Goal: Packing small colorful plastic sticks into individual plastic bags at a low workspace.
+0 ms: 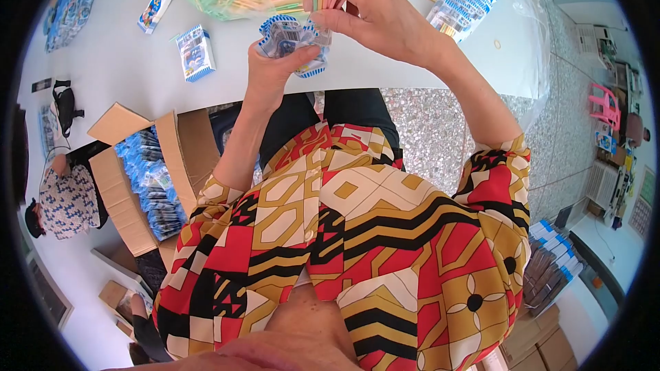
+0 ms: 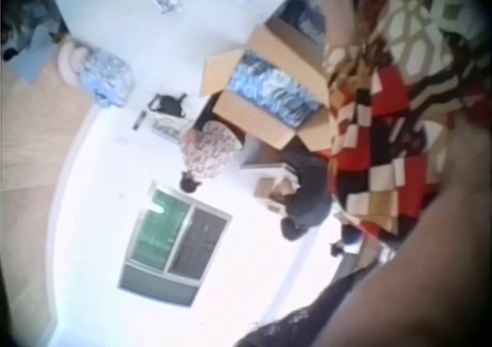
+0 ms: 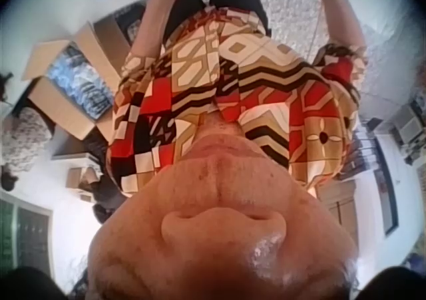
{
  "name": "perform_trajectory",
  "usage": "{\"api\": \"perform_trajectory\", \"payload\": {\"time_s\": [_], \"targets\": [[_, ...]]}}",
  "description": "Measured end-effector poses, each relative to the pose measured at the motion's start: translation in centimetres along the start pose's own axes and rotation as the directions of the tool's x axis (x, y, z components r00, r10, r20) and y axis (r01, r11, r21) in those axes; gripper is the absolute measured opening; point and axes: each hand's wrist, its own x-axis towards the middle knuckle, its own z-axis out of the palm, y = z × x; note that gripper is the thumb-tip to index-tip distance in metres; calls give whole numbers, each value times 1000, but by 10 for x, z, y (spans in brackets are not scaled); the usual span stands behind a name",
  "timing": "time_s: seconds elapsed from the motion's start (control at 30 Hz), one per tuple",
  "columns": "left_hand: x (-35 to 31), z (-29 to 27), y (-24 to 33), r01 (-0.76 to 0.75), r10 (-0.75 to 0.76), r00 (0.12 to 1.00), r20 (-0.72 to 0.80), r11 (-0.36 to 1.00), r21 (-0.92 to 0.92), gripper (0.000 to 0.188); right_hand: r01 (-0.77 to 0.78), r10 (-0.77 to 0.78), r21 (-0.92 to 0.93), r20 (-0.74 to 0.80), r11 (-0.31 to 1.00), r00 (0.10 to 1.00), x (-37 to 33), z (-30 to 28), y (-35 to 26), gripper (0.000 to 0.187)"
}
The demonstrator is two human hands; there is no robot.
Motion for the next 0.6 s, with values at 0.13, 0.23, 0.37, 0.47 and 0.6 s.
{"api": "perform_trajectory", "payload": {"time_s": [0.13, 0.23, 0.37, 0.47, 0.6], "targets": [[2, 3, 2, -28, 28, 1000, 11, 1000, 1, 21, -41, 42, 10, -52, 999, 998, -2, -2, 6, 17], [4, 5, 3, -48, 48, 999, 3, 999, 16, 20, -118, 118, -10, -20, 993, 993, -1, -6, 6, 18], [6, 4, 2, -80, 81, 997, 5, 996, -37, 20, -117, 136, 189, -91, 975, 986, 11, -13, -15, 11], [8, 4, 3, -75, 76, 997, 1, 995, -60, 21, -160, 169, 114, -70, 981, 983, 13, -14, -19, 15], [10, 8, 5, -60, 61, 998, 5, 990, -124, 22, 309, -279, 268, -146, 912, 949, 27, -7, 22, 15]]}}
